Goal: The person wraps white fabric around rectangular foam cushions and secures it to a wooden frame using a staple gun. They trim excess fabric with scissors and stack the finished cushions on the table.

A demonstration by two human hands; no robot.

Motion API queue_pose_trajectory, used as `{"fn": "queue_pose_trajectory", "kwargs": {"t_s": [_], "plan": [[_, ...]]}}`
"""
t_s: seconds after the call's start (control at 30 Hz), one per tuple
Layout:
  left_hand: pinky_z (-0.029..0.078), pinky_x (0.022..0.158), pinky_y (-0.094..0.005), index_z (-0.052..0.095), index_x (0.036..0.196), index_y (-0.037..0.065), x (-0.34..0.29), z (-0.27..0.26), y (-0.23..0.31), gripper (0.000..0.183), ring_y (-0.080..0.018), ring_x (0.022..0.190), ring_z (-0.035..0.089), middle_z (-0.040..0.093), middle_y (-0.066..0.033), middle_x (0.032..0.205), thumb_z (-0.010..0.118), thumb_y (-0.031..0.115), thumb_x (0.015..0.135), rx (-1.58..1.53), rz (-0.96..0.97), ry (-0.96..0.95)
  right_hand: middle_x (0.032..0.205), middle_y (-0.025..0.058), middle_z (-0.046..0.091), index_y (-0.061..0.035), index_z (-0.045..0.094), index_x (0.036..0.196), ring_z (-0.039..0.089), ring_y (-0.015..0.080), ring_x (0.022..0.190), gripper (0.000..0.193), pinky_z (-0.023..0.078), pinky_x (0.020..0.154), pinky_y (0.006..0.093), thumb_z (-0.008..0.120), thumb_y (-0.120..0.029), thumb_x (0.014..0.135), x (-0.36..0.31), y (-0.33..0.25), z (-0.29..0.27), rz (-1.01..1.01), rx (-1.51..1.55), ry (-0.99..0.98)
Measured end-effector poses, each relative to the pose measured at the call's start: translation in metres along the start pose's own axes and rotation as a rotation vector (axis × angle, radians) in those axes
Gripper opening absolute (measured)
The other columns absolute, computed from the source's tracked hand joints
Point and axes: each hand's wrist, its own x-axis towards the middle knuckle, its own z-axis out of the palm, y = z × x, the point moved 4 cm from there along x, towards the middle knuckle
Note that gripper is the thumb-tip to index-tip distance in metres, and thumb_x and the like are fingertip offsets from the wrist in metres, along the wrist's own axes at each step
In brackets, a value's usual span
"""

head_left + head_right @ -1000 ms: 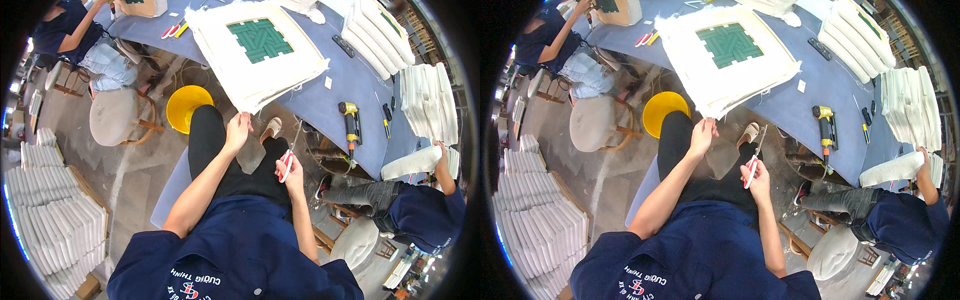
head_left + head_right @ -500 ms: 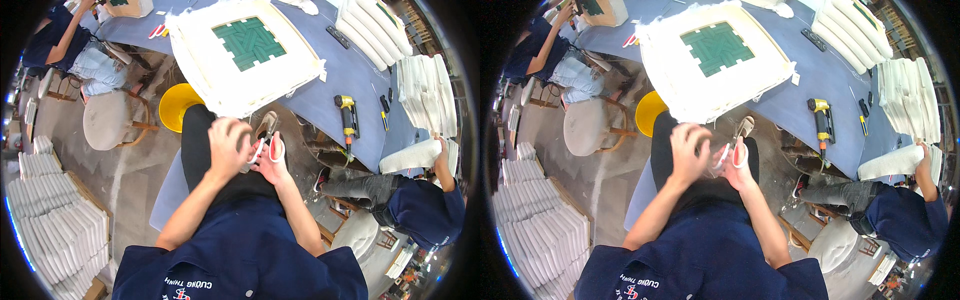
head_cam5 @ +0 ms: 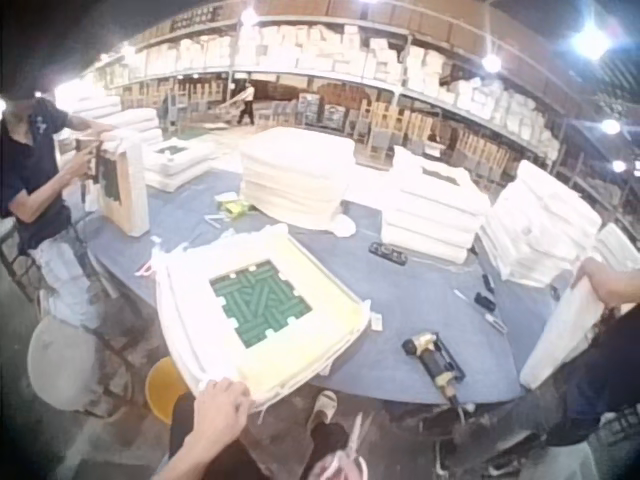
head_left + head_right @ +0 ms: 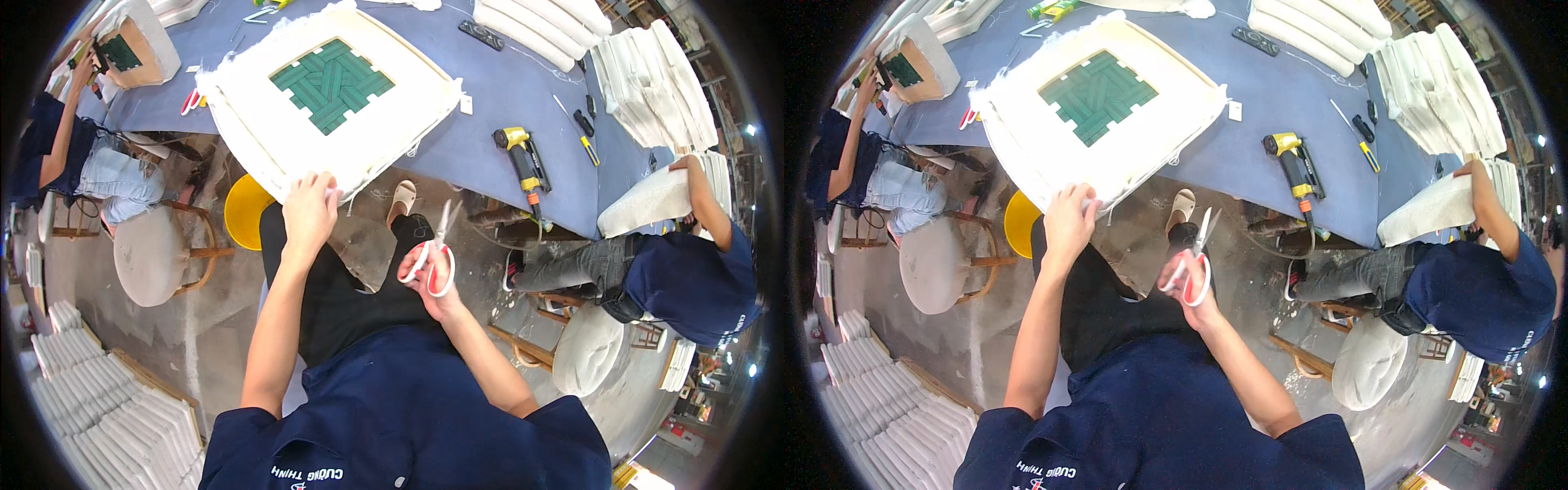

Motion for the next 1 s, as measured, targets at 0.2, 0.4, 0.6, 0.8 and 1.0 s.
{"fn": "queue_pose_trajectory", "kwargs": {"t_s": [0.2, 0.4, 0.6, 0.8, 1.0], "plan": [[0.057, 0.084, -0.0466, 0.075, 0.104, 0.005, 0.009, 0.007, -0.022, 0.022, -0.0366, 0.095, 0.075, 0.078, -0.0174, 0.099, 0.075, 0.025, 0.096, -0.120, -0.174, -0.008, 0.072, -0.0033, 0.055, -0.0167, 0.056, 0.086, 0.053, 0.0094, 0.064, 0.034, 0.040, 0.055, 0.0290, 0.079, -0.036, 0.102, 0.016, 0.010, 0.026, -0.078, -0.322, -0.103], [0.055, 0.075, -0.0378, 0.078, 0.103, 0.003, 0.025, 0.002, -0.039, 0.026, -0.0211, 0.075, 0.070, 0.075, -0.0143, 0.081, 0.076, 0.028, 0.097, -0.401, -0.393, -0.263, 0.075, -0.0011, 0.060, -0.0090, 0.065, 0.097, 0.060, 0.0109, 0.062, 0.038, 0.048, 0.057, 0.0283, 0.081, -0.043, 0.100, 0.100, 0.016, 0.105, -0.101, -0.162, 0.014], [0.057, 0.079, -0.0438, 0.078, 0.100, 0.004, 0.012, 0.009, -0.041, 0.024, -0.0334, 0.085, 0.076, 0.077, -0.0176, 0.088, 0.078, 0.027, 0.094, -0.396, -0.301, -0.144, 0.085, 0.0038, 0.070, -0.0028, 0.071, 0.104, 0.069, 0.0150, 0.067, 0.022, 0.057, 0.062, 0.0300, 0.079, -0.023, 0.099, 0.123, 0.025, 0.116, -0.032, -0.148, 0.070], [0.058, 0.084, -0.0478, 0.072, 0.105, 0.007, 0.000, 0.000, -0.022, 0.035, -0.0367, 0.097, 0.074, 0.073, -0.0171, 0.103, 0.083, 0.036, 0.090, -0.238, -0.246, -0.169, 0.083, 0.0037, 0.071, -0.0020, 0.072, 0.107, 0.067, 0.0131, 0.065, 0.025, 0.055, 0.060, 0.0292, 0.079, -0.025, 0.101, 0.128, 0.036, 0.108, -0.053, -0.244, 0.086], [0.055, 0.085, -0.0505, 0.068, 0.102, 0.008, 0.009, -0.002, -0.014, 0.033, -0.0401, 0.101, 0.070, 0.068, -0.0168, 0.103, 0.085, 0.032, 0.086, -0.067, -0.189, -0.314, 0.077, 0.0029, 0.067, -0.0019, 0.070, 0.105, 0.065, 0.0122, 0.063, 0.020, 0.051, 0.057, 0.0281, 0.075, -0.021, 0.101, 0.122, 0.046, 0.085, -0.055, -0.265, 0.047]]}}
